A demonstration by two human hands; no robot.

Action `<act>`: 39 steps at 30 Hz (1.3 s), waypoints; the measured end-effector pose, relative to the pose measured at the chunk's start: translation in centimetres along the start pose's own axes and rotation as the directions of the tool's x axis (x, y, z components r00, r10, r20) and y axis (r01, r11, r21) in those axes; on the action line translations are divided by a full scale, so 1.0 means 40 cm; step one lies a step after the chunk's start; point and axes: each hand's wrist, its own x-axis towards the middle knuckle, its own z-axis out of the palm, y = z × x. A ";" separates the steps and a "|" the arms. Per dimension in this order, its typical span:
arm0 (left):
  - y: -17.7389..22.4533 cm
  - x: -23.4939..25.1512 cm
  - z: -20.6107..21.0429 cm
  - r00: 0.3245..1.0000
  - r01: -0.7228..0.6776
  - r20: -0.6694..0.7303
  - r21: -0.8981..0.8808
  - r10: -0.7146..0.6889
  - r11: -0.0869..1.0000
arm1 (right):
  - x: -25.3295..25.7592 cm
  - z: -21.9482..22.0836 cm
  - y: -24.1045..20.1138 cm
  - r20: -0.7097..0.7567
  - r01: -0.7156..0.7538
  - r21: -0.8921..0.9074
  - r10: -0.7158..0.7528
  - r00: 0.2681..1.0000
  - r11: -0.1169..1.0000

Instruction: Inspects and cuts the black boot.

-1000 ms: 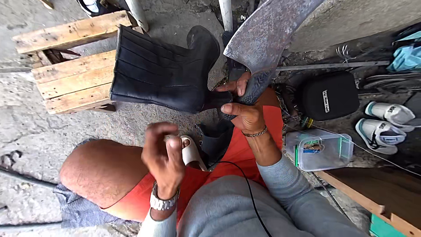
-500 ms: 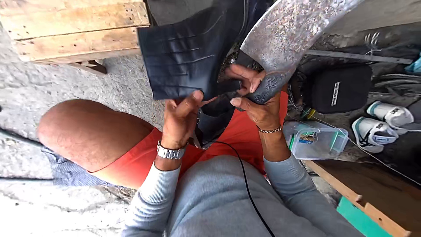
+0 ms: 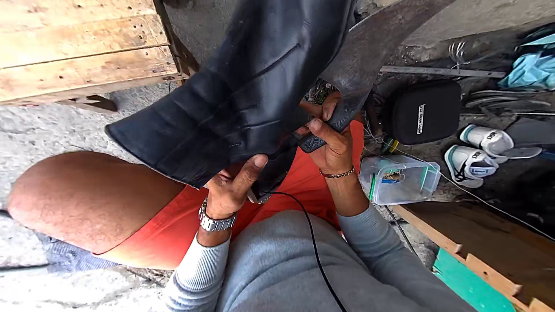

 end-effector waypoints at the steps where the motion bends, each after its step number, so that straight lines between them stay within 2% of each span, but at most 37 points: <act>1: -0.001 0.000 -0.003 1.000 0.003 -0.003 -0.034 -0.003 0.999 | 0.000 0.000 -0.001 0.007 -0.001 0.001 0.001 1.000 1.000; 6: -0.015 0.016 -0.013 0.995 0.077 -0.035 -0.322 -0.093 0.943 | 0.006 0.010 0.002 0.076 0.020 -0.043 -0.016 0.997 0.999; 9: -0.043 0.020 -0.026 0.977 0.155 -0.033 -0.563 -0.209 0.812 | 0.000 0.031 -0.006 0.105 0.044 -0.151 -0.028 0.994 0.987; 13: -0.067 0.018 -0.018 0.950 0.206 -0.004 -0.742 -0.311 0.638 | 0.006 0.041 -0.010 0.132 0.108 -0.269 -0.075 0.988 0.957; 16: -0.074 0.021 -0.012 0.944 0.217 0.031 -0.809 -0.329 0.547 | 0.006 0.033 -0.011 0.135 0.124 -0.289 -0.088 0.987 0.949; 23: -0.090 0.014 0.000 0.898 0.297 0.088 -0.844 -0.432 0.446 | 0.009 0.024 -0.027 0.204 0.239 -0.401 -0.168 0.964 0.884; 27: -0.105 0.003 0.015 0.857 0.365 0.147 -0.850 -0.494 0.380 | 0.012 0.038 -0.039 0.194 0.214 -0.426 -0.142 0.971 0.879; 29: -0.107 0.006 0.016 0.840 0.420 0.170 -0.805 -0.515 0.420 | 0.010 0.045 -0.041 0.159 0.189 -0.436 -0.131 0.978 0.880; 31: -0.098 0.017 0.011 0.830 0.480 0.153 -0.685 -0.536 0.548 | 0.009 0.041 -0.042 0.125 0.176 -0.471 -0.132 0.983 0.865; 33: -0.080 0.027 0.010 0.845 0.502 0.054 -0.422 -0.532 0.755 | 0.004 0.031 -0.039 0.062 0.142 -0.456 -0.128 0.990 0.878; 35: -0.069 0.027 0.014 0.899 0.424 -0.092 -0.072 -0.429 0.903 | 0.005 0.022 -0.035 -0.026 0.077 -0.363 -0.092 0.995 0.929; 37: -0.065 0.027 0.021 0.951 0.294 -0.177 0.254 -0.254 0.922 | 0.016 0.011 -0.023 -0.120 0.030 -0.165 -0.050 0.991 0.986; 39: -0.060 0.029 0.024 0.973 0.189 -0.203 0.428 -0.110 0.884 | 0.011 0.008 -0.020 -0.169 -0.028 -0.029 0.022 0.985 0.999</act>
